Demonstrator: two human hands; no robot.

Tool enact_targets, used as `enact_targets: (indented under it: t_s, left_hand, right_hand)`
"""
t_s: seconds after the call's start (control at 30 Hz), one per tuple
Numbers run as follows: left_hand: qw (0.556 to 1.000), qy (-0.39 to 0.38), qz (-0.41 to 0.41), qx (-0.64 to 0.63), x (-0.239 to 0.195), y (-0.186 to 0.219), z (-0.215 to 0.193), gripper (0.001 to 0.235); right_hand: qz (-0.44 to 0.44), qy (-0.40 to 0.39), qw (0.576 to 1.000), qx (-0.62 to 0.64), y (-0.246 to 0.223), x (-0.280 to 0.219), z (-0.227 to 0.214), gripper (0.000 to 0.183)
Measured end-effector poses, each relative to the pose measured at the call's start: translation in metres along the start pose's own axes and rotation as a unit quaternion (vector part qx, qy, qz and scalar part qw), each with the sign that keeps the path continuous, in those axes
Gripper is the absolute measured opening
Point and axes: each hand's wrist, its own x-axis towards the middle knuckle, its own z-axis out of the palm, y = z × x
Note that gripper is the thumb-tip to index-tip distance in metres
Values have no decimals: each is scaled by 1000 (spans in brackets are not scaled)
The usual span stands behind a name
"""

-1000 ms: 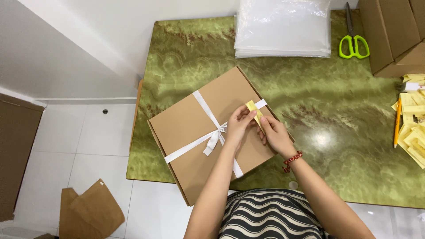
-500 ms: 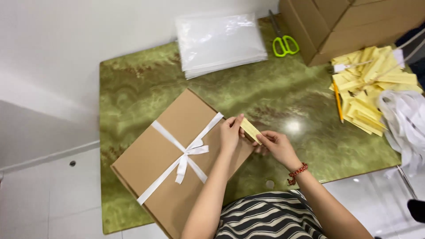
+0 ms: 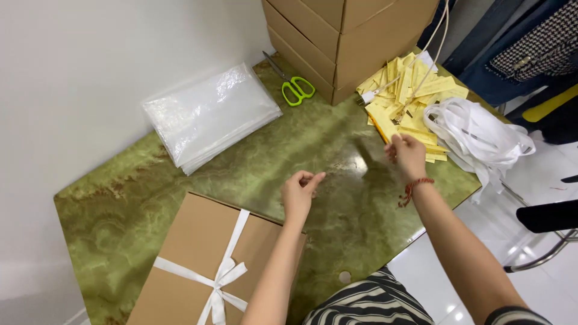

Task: The person unpacks a cardboard box, removes bubble wrap, and takes out a folded gray garment. They place the garment on a hanger and hang it on a clothing rack. The person then closes the box, ties it with a ribbon, and later opens another box to remove a purple garment.

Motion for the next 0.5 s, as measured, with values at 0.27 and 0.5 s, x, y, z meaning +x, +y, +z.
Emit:
enact_targets:
  t_s: [0.27, 0.5]
  left_hand:
    - [1000, 3, 1, -21, -7, -24, -36, 32]
    - [961, 60, 157, 221, -65, -42, -69, 28]
  right_hand:
    - [18, -34, 993, 111, -77, 88, 52, 77]
    - [98, -232, 966, -53, -76, -32, 105, 56]
